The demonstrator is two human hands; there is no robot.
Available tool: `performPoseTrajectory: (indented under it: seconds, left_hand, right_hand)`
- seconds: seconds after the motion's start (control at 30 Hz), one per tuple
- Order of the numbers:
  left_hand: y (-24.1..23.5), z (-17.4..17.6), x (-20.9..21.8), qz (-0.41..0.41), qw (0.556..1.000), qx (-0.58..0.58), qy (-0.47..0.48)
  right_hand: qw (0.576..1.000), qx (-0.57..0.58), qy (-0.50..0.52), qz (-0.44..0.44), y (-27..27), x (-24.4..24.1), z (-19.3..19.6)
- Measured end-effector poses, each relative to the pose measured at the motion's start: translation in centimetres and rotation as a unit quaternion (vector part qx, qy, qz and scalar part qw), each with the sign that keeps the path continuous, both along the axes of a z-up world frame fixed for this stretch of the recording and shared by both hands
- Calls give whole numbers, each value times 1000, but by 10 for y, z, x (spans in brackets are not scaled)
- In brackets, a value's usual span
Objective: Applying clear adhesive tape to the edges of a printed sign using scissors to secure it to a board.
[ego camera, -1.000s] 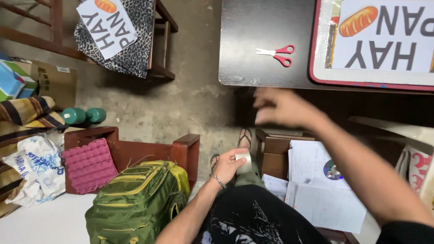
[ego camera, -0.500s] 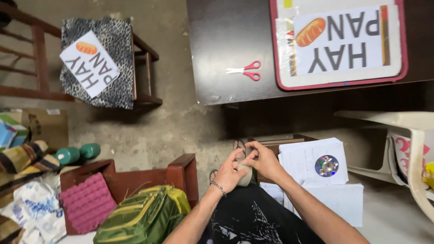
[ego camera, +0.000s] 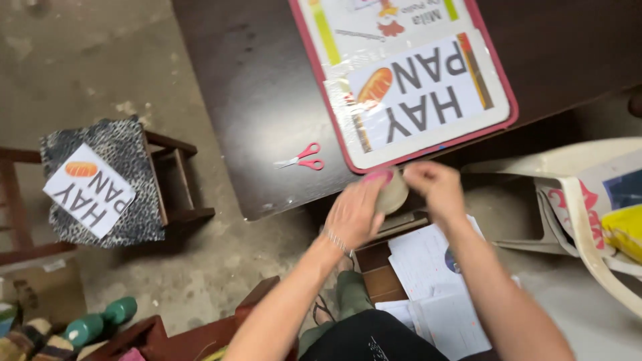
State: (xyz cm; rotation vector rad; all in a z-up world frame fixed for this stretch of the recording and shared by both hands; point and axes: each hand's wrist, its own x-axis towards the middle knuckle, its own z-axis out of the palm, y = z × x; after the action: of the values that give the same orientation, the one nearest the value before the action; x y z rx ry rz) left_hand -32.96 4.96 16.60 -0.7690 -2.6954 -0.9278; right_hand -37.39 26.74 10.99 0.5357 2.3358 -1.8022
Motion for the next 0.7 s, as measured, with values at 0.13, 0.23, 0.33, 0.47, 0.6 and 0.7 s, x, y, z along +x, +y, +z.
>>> performPoseTrajectory:
  seconds: [0.13, 0.23, 0.33, 0.47, 0.6, 0.7]
  left_hand:
    - [18, -9, -82, -43, 994, -40, -96]
    - [-16, -20, -108, -4, 965, -44, -260]
    - [-58, -22, -112, -18, 967, -94, -237]
    - [-58, -17, -119, -16, 941, -155, -301]
    - [-46, -5, -128, 18, 913, -160, -375]
    - [-46, 0, -122, 31, 917, -136, -373]
  right_hand:
    - [996, 49, 13, -71, 95, -91, -22]
    - [985, 34, 22, -168, 197, -146, -61]
    - [982, 88, -40, -161, 239, -168, -79]
    - [980, 119, -21, -159, 244, -181, -92]
    - [982, 110, -46, -149, 232, -184, -64]
    - [980, 105, -23, -169, 228, -192, -59]
